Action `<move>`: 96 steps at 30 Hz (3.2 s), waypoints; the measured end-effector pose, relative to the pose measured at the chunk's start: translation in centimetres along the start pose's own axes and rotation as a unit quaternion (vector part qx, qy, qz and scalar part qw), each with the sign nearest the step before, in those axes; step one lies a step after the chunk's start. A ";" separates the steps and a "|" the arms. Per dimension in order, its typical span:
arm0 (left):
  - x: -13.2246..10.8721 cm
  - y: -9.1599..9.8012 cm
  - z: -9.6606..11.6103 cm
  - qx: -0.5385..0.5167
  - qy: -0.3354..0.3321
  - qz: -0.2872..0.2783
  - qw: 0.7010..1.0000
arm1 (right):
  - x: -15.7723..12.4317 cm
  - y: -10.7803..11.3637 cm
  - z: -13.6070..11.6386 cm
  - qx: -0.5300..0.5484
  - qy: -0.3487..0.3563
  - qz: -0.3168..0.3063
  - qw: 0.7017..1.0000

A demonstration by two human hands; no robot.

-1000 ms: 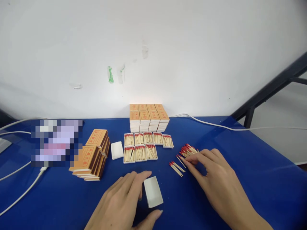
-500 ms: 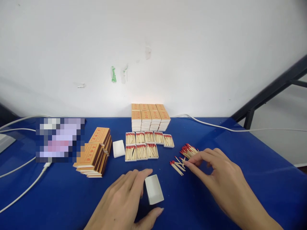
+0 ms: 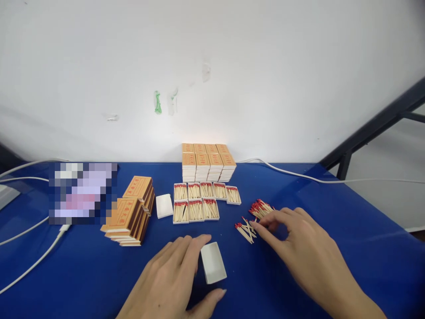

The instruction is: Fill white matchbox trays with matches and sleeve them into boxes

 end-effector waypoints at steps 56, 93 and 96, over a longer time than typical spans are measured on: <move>0.2 -0.2 0.3 0.015 -0.004 -0.007 1.000 | 0.5 -0.3 1.7 0.048 -0.039 -0.072 0.996; -0.1 -0.6 0.0 0.005 0.002 -0.028 1.000 | 0.9 -0.8 0.4 0.053 -0.033 -0.059 0.996; -0.4 -0.9 -0.1 0.000 0.007 -0.033 0.999 | 0.9 -0.6 0.8 0.053 -0.028 -0.058 0.997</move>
Point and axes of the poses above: each hand's wrist, its own x-axis towards the middle knuckle, its own y-axis out of the back of the hand, z = x × y, the point moved 10 cm from there along x, towards the middle knuckle, and after that the axes turned 12 degrees about -y, right-handed, at the moved point
